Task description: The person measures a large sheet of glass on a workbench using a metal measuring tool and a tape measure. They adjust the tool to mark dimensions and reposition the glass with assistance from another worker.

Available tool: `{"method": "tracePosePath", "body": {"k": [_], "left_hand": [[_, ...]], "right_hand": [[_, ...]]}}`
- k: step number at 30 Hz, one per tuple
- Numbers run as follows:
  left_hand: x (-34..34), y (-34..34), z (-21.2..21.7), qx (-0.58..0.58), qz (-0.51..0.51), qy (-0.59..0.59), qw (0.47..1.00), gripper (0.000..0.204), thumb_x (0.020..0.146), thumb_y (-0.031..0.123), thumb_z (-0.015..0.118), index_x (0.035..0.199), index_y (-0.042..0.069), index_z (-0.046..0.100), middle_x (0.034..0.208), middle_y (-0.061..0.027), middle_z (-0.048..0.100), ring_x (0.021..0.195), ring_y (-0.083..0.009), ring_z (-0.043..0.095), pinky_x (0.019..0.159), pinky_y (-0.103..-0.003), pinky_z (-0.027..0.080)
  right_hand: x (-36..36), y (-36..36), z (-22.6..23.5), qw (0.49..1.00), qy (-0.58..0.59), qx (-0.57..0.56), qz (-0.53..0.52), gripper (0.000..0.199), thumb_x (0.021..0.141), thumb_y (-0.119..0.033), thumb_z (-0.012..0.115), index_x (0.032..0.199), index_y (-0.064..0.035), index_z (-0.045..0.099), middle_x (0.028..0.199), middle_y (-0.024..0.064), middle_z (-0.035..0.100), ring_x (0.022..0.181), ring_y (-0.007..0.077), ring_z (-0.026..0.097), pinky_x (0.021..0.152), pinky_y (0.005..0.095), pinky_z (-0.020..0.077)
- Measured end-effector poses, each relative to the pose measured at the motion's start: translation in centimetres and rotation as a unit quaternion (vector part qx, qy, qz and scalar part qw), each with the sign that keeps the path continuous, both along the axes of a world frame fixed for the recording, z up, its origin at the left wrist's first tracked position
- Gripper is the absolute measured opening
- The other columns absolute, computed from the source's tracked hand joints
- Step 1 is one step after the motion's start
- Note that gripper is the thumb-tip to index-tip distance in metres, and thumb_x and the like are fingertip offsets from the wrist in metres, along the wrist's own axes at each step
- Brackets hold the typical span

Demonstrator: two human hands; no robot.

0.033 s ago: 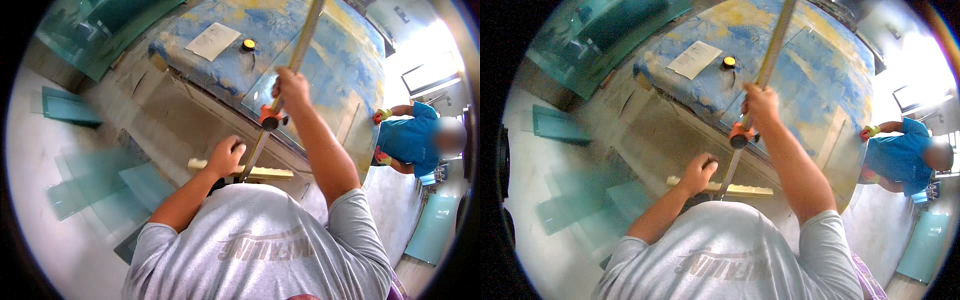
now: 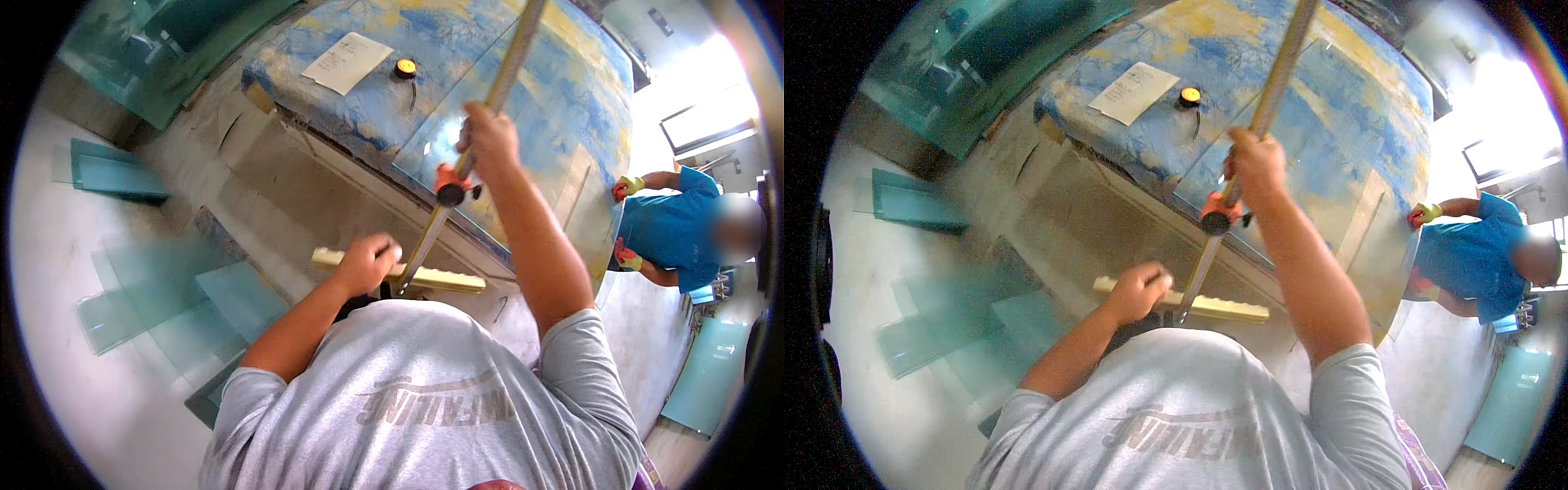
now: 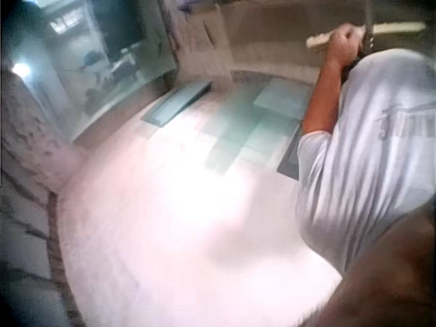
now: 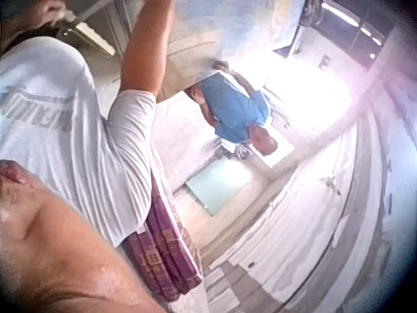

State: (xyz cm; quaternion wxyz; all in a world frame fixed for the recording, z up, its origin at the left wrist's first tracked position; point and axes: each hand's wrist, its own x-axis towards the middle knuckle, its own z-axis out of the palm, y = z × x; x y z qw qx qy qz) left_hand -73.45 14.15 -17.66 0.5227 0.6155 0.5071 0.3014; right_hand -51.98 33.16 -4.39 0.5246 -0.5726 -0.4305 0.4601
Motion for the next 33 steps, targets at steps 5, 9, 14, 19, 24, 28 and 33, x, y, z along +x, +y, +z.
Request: {"method": "tracePosePath", "body": {"k": [5,9,14,19,24,28,33], "left_hand": [[2.8,-5.3,-6.9,-0.223,-0.109,0.059,0.967,0.038,0.095,0.038,0.071,0.113,0.004,0.071,0.091,-0.0085,0.072,0.082,-0.0148,0.065,0.070,-0.031,0.052],[8.0,-3.7,-9.9,-0.357,0.039,-0.136,0.923,0.071,0.092,0.038,0.076,0.141,-0.006,0.052,0.113,-0.0126,0.069,0.094,-0.0215,0.067,0.081,-0.033,0.056],[12.5,2.3,-11.3,-0.337,0.058,-0.369,0.864,0.046,0.096,0.024,0.074,0.132,0.000,0.058,0.113,-0.0089,0.066,0.103,-0.0231,0.069,0.090,-0.038,0.059],[12.9,7.3,-12.8,-0.362,0.034,-0.355,0.861,0.028,0.095,0.019,0.076,0.116,0.005,0.063,0.103,-0.0048,0.068,0.093,-0.0181,0.070,0.085,-0.035,0.060],[12.3,10.5,-14.0,-0.396,0.033,-0.320,0.860,0.026,0.095,0.017,0.076,0.114,0.005,0.064,0.100,-0.0044,0.067,0.087,-0.0163,0.069,0.078,-0.034,0.060],[12.3,12.2,-14.4,-0.424,-0.004,-0.320,0.847,0.026,0.095,0.017,0.076,0.114,0.004,0.064,0.098,-0.0053,0.067,0.085,-0.0161,0.069,0.078,-0.033,0.060],[12.5,11.9,-15.5,-0.405,-0.020,-0.306,0.861,0.021,0.093,0.015,0.076,0.108,0.002,0.066,0.093,-0.0048,0.067,0.078,-0.0139,0.067,0.069,-0.030,0.057]], "right_hand": [[10.7,3.0,3.5,0.997,0.051,0.025,-0.050,0.027,0.092,-0.025,0.071,0.086,-0.0023,0.057,0.064,0.0072,0.054,0.051,0.0208,0.055,0.049,0.0379,0.0461],[14.6,5.3,5.9,0.991,0.101,0.015,-0.081,0.026,0.093,-0.021,0.072,0.094,-0.0024,0.054,0.070,0.0044,0.050,0.056,0.0187,0.052,0.052,0.0381,0.0464],[16.3,8.2,6.0,0.989,0.118,0.012,-0.093,0.024,0.093,-0.020,0.073,0.093,-0.0053,0.054,0.069,0.0037,0.050,0.055,0.0181,0.051,0.054,0.0378,0.0461],[16.6,11.7,4.4,0.986,0.100,0.000,-0.131,0.026,0.094,-0.019,0.070,0.101,-0.0012,0.052,0.073,0.0052,0.049,0.056,0.0188,0.051,0.053,0.0390,0.0456],[16.8,15.5,2.5,0.981,0.105,-0.027,-0.159,0.026,0.094,-0.019,0.070,0.100,-0.0022,0.052,0.071,0.0048,0.049,0.055,0.0187,0.051,0.052,0.0378,0.0454],[17.9,18.0,0.4,0.978,0.094,-0.049,-0.181,0.027,0.094,-0.019,0.072,0.100,-0.0023,0.052,0.069,0.0053,0.049,0.055,0.0184,0.053,0.052,0.0370,0.0452],[18.3,19.1,-1.2,0.974,0.079,-0.066,-0.200,0.028,0.093,-0.021,0.075,0.094,-0.0029,0.054,0.070,0.0055,0.051,0.055,0.0181,0.053,0.052,0.0369,0.0456]]}}
